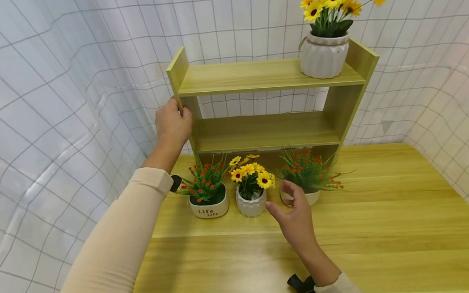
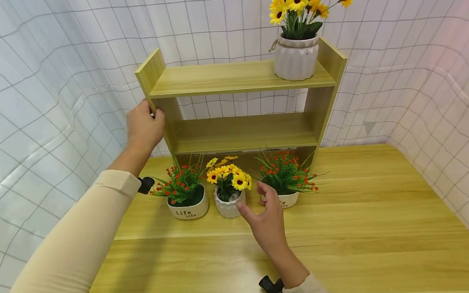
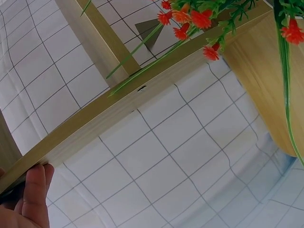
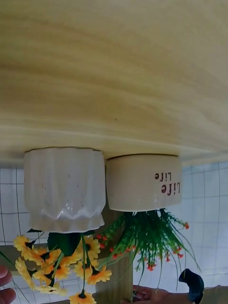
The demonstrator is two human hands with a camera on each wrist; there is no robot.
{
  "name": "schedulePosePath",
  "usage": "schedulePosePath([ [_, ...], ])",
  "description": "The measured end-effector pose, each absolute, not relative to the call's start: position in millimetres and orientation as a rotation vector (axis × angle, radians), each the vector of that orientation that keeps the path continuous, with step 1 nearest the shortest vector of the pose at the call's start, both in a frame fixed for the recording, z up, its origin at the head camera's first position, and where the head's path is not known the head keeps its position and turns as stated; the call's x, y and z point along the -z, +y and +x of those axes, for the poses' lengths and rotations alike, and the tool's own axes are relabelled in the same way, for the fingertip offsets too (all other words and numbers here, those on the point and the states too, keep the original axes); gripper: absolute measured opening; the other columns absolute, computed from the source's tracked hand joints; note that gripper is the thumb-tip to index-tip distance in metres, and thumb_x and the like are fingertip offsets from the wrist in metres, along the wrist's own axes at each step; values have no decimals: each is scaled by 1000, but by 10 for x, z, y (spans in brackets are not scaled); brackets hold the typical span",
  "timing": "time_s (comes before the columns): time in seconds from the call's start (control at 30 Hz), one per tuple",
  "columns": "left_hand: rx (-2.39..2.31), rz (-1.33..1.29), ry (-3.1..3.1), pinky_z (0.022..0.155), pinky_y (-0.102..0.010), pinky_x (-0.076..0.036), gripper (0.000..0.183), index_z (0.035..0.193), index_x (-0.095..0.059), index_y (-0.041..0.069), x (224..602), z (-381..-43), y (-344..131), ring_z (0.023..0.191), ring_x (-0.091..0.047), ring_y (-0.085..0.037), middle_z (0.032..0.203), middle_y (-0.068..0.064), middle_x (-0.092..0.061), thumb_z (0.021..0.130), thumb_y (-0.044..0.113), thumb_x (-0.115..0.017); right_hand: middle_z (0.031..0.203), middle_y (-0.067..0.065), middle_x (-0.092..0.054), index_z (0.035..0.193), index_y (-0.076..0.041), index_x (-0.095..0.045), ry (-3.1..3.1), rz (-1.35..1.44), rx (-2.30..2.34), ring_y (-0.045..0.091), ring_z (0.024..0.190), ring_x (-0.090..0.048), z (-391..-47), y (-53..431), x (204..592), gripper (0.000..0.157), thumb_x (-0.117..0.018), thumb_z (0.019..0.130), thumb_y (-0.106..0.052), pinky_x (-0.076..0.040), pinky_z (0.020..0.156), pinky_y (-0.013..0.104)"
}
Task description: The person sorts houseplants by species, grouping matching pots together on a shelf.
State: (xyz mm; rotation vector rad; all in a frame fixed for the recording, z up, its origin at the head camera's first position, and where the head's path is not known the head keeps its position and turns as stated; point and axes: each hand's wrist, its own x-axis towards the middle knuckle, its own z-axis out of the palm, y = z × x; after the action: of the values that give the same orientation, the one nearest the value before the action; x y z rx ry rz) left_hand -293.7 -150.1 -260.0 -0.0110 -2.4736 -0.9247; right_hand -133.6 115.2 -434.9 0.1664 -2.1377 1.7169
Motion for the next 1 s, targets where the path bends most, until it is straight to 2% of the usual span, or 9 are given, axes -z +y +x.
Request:
schedulePosePath([
  [0.27, 909, -25, -2461, 81, -49, -52, 25, 106, -62, -1, 2607, -2939, -1501, 103, -64, -40, 109, -22, -69, 99, 18, -47, 139, 13, -50, 139, -3, -47, -2190, 75, -1740, 24, 125, -48, -1364, 1065, 4515, 68, -80, 85, -27, -42, 97, 44],
  [0.5, 894, -23, -2460, 80, -50, -52, 25, 105, -61, -1, 2610, -2937, -1506, 102, -64, -41, 107, -23, -69, 99, 18, -46, 140, 18, -49, 140, 1, -46, -2266, 19, -1755, 29, 126, -48, -1422, 1000, 4652, 71, -80, 85, -28, -42, 99, 50],
  [0.73, 883, -22, -2464, 80, -50, -52, 24, 103, -62, -1, 2601, -2928, -1508, 100, -65, -41, 106, -23, -70, 99, 19, -47, 139, 21, -49, 138, 5, -46, -2278, 10, -1795, 36, 128, -47, -1506, 938, 4726, 67, -79, 86, -20, -41, 100, 54],
  [1.0, 900, -23, -2480, 81, -49, -53, 26, 108, -62, -1, 2600, -2927, -1496, 102, -64, -41, 109, -23, -69, 100, 18, -47, 142, 24, -45, 140, 6, -43, -2313, -42, -1805, 38, 134, -42, -1564, 860, 4829, 72, -80, 85, -25, -37, 105, 56],
])
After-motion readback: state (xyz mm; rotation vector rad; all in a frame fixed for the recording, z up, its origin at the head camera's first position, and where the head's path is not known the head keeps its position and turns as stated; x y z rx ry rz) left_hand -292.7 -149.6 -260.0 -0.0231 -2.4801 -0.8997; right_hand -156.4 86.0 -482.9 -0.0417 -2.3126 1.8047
